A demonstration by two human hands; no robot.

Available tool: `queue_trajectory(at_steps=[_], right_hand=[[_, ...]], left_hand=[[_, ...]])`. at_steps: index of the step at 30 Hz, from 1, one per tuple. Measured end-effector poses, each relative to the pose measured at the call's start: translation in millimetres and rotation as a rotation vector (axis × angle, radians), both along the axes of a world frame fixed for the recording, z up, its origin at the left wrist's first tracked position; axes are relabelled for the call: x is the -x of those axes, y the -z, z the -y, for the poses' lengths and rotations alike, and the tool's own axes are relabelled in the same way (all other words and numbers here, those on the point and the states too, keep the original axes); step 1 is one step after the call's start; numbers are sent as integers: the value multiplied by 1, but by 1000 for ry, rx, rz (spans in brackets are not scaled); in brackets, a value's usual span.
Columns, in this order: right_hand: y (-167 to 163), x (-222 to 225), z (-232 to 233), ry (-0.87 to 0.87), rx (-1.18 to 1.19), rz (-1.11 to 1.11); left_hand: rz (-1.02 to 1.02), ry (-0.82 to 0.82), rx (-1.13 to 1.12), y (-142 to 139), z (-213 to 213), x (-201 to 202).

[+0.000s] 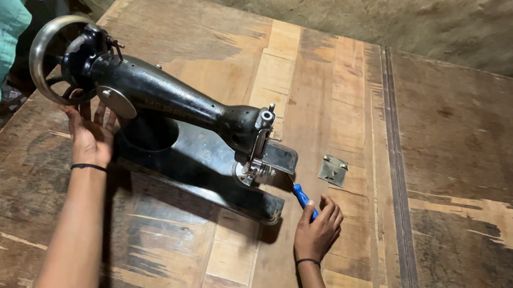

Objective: The person repairs a manual sewing machine on a wooden table. They unscrew and remove a metal needle-plate component by hand, then use a screwdriver to loosen and tighten screws on the machine body and reattach the metal plate, working on different screws around the machine head.

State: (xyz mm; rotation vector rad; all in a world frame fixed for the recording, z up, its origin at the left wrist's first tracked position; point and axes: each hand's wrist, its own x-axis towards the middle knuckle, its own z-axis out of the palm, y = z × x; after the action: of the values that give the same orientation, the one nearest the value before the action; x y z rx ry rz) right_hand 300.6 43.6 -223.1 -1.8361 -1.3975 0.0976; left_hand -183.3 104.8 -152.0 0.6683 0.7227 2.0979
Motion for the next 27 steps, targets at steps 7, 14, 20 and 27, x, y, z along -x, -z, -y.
queue_trajectory(at_steps=[7,14,20,27], right_hand=[[0,-1,-1,0,2,3],[1,-3,-2,1,11,10],[2,-3,-2,-2,31,5],[1,-3,-2,4,37,12]], left_hand=[[-117,-708,317,-1,21,-57],[-947,-586,449,-7,73,-204],[-1666,-116,615,-16,71,-263],[-1605,-308,490,-4,59,-275]])
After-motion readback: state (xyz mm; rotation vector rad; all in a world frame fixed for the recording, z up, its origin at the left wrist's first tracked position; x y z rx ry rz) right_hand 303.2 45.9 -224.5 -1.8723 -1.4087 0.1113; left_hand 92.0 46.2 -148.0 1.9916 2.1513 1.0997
